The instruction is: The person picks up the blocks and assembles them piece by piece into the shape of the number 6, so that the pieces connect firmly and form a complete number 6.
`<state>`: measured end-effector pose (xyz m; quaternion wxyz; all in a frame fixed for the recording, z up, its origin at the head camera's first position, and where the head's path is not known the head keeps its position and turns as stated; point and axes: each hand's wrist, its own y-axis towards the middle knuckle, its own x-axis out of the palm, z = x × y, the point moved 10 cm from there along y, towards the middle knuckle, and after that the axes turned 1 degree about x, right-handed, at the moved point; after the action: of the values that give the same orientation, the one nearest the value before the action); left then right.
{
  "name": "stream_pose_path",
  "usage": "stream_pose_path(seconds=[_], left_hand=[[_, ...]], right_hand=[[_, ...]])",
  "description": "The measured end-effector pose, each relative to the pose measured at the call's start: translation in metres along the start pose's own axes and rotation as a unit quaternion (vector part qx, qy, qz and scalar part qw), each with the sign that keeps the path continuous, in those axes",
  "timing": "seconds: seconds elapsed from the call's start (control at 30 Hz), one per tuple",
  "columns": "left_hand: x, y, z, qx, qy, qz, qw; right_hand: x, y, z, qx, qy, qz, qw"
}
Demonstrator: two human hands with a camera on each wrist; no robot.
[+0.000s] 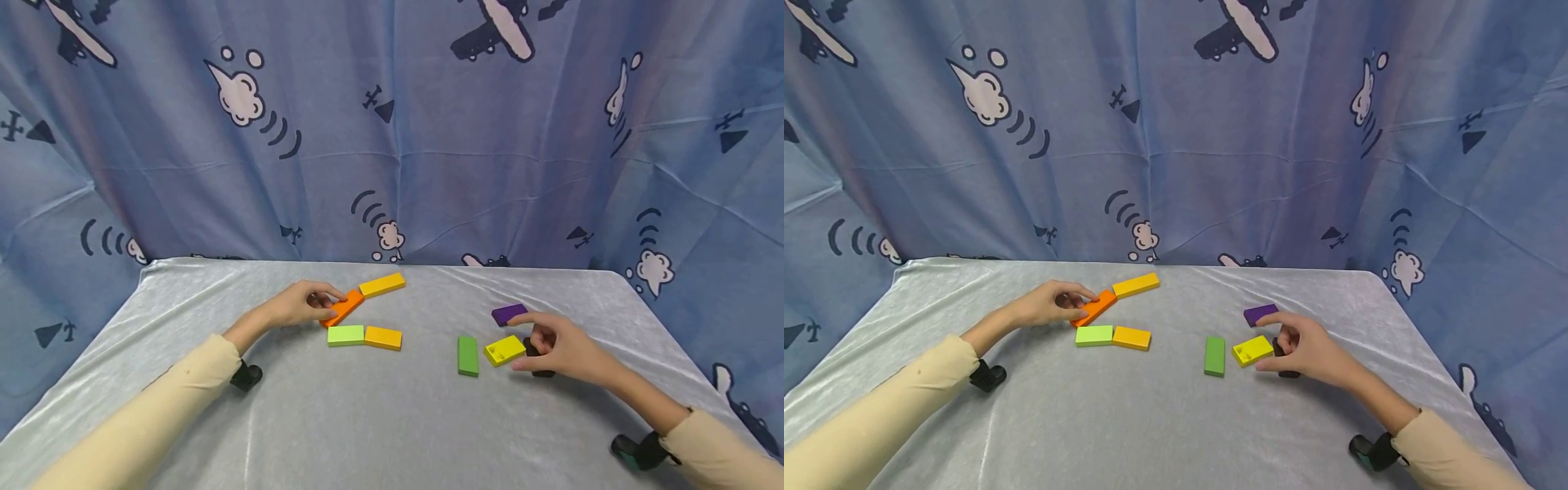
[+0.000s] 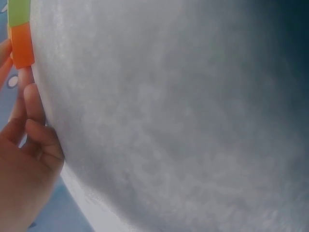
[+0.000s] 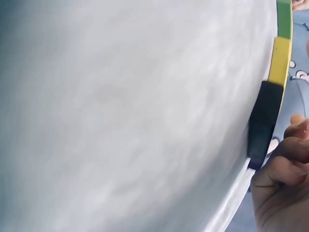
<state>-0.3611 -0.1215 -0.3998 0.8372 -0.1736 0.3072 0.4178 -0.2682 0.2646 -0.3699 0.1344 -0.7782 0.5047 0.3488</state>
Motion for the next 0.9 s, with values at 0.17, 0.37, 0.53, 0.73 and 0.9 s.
stream_pose_path(seconds=[0.17,0.37,0.53,0.73,0.9], left_hand=[[0.000,0.000,0.001,0.000,-0.001,0.000,1.0000],[0.001,0.000,0.001,0.002,-0.004,0.000,1.0000],[0.001,0.000,0.001,0.003,-0.009,0.002,1.0000],[0.000,-0.001,0.001,0.002,-0.009,0.004,0.9999],[0.000,-0.002,0.002,-0.002,-0.009,0.003,1.0000]], right_hand=[[-0.007,-0.007,0.007,0.008,-0.004,0.000,1.0000],[-0.012,-0.018,0.019,0.025,-0.017,-0.009,0.9995],[-0.014,-0.026,0.029,0.028,-0.031,-0.011,0.9991],[-0.018,-0.029,0.036,0.043,-0.023,-0.003,0.9988],[-0.019,-0.030,0.036,0.052,-0.024,0.002,0.9984]])
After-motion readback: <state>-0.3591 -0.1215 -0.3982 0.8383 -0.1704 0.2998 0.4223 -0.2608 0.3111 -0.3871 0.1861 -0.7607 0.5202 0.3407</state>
